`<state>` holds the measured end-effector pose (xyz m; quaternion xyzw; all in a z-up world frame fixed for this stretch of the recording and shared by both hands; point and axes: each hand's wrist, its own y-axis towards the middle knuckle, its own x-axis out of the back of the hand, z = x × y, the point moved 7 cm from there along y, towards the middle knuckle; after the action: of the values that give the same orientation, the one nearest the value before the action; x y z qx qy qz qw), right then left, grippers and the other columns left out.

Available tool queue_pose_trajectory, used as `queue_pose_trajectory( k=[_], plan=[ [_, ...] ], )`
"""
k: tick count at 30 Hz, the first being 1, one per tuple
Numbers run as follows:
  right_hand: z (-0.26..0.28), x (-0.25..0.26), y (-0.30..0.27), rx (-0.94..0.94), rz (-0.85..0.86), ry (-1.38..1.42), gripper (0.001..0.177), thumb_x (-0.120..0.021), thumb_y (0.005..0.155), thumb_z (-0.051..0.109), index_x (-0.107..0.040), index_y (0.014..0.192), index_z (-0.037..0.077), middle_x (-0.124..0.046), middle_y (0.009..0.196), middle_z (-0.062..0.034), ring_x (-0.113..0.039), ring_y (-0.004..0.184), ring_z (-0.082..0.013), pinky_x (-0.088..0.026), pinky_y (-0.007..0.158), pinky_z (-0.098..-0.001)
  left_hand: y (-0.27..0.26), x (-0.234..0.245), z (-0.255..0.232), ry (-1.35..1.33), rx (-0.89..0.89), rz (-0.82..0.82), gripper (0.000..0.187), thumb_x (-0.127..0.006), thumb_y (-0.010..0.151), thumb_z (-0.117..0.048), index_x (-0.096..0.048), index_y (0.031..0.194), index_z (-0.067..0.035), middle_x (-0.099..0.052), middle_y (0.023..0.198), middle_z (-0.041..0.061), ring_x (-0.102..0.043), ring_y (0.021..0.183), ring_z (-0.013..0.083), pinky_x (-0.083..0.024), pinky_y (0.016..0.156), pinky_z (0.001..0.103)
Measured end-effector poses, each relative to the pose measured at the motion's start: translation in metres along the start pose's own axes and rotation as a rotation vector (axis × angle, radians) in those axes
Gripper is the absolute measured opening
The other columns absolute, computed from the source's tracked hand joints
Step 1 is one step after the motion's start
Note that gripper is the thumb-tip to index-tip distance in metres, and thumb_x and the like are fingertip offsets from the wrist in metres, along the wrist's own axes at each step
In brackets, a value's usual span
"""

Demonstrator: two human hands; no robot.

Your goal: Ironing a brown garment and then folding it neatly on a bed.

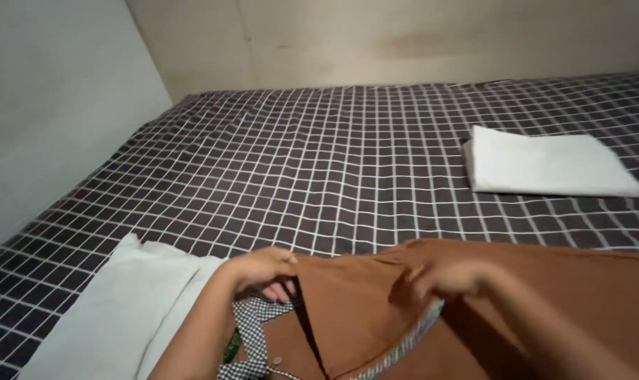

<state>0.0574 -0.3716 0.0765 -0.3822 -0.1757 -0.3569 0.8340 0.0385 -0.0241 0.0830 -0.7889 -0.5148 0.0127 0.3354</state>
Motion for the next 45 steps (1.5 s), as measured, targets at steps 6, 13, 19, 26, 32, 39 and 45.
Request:
queue_pose_trajectory(
  k=[6, 13, 19, 26, 32, 39, 45],
  plan=[
    [0.030, 0.075, 0.034, 0.221, -0.201, 0.830, 0.053, -0.059, 0.096, 0.050, -0.063, 0.130, 0.010, -0.057, 0.094, -0.0056, -0.049, 0.080, -0.0207, -0.044, 0.078, -0.0394, 0.050, 0.043, -0.031, -0.418, -0.387, -0.362, 0.041, -0.053, 0.099, -0.018, -0.046, 0.136, -0.003, -0.063, 0.116, 0.029, -0.068, 0.087, 0.0289, -0.058, 0.072, 0.041],
    [-0.045, 0.074, 0.008, 0.071, -0.550, 0.397, 0.051, -0.062, 0.095, 0.037, -0.059, 0.139, 0.011, -0.070, 0.128, -0.0075, -0.066, 0.121, -0.0229, -0.052, 0.102, -0.0395, 0.049, 0.028, 0.007, -0.166, -0.479, -0.540, 0.047, -0.068, 0.090, -0.023, -0.061, 0.133, -0.006, -0.071, 0.130, 0.015, -0.066, 0.122, 0.0233, -0.050, 0.103, 0.034],
    [-0.163, 0.087, -0.113, 0.012, -0.801, -0.555, 0.036, -0.067, 0.090, 0.038, -0.074, 0.118, 0.018, -0.066, 0.132, -0.0043, -0.067, 0.117, -0.0251, -0.055, 0.100, -0.0381, -0.001, 0.021, 0.046, 0.446, -0.477, -0.636, 0.032, -0.077, 0.081, -0.025, -0.074, 0.108, -0.009, -0.070, 0.118, 0.013, -0.067, 0.113, 0.0287, -0.053, 0.099, 0.036],
    [-0.236, 0.122, -0.217, -0.551, -0.600, -0.909, 0.030, -0.060, 0.102, 0.042, -0.071, 0.126, 0.029, -0.057, 0.147, 0.0045, -0.053, 0.141, -0.0185, -0.035, 0.125, -0.0414, 0.014, 0.042, 0.048, 0.537, -0.417, -0.697, 0.034, -0.077, 0.079, -0.027, -0.076, 0.108, -0.009, -0.066, 0.122, 0.019, -0.063, 0.118, 0.0361, -0.049, 0.103, 0.042],
    [-0.265, 0.150, -0.222, -0.349, -0.913, -0.417, 0.061, -0.066, 0.093, 0.023, -0.047, 0.150, 0.029, -0.043, 0.159, -0.0078, -0.060, 0.131, -0.0291, -0.055, 0.108, -0.0396, 0.047, 0.040, 0.042, 0.476, -0.115, -0.717, 0.062, -0.074, 0.083, -0.034, -0.057, 0.134, -0.002, -0.066, 0.130, 0.029, -0.063, 0.123, 0.0435, -0.050, 0.106, 0.046],
    [-0.265, 0.168, -0.188, -0.586, -0.777, -0.485, 0.071, -0.057, 0.097, 0.036, -0.029, 0.163, 0.036, -0.061, 0.143, -0.0128, -0.060, 0.131, -0.0337, -0.051, 0.108, -0.0455, 0.093, 0.038, 0.041, 0.149, 0.027, -0.715, 0.059, -0.071, 0.092, -0.023, -0.045, 0.134, 0.008, -0.071, 0.088, 0.031, -0.068, 0.068, 0.0381, -0.053, 0.058, 0.046],
    [-0.268, 0.182, -0.182, -0.691, -0.741, -0.415, 0.052, -0.065, 0.093, 0.045, -0.063, 0.143, 0.029, -0.077, 0.125, -0.0093, -0.075, 0.113, -0.0306, -0.060, 0.099, -0.0420, 0.086, 0.029, -0.008, -0.258, -0.014, -0.495, 0.031, -0.067, 0.096, -0.016, -0.062, 0.119, 0.004, -0.067, 0.073, 0.021, -0.066, 0.047, 0.0266, -0.053, 0.041, 0.036]
  ],
)
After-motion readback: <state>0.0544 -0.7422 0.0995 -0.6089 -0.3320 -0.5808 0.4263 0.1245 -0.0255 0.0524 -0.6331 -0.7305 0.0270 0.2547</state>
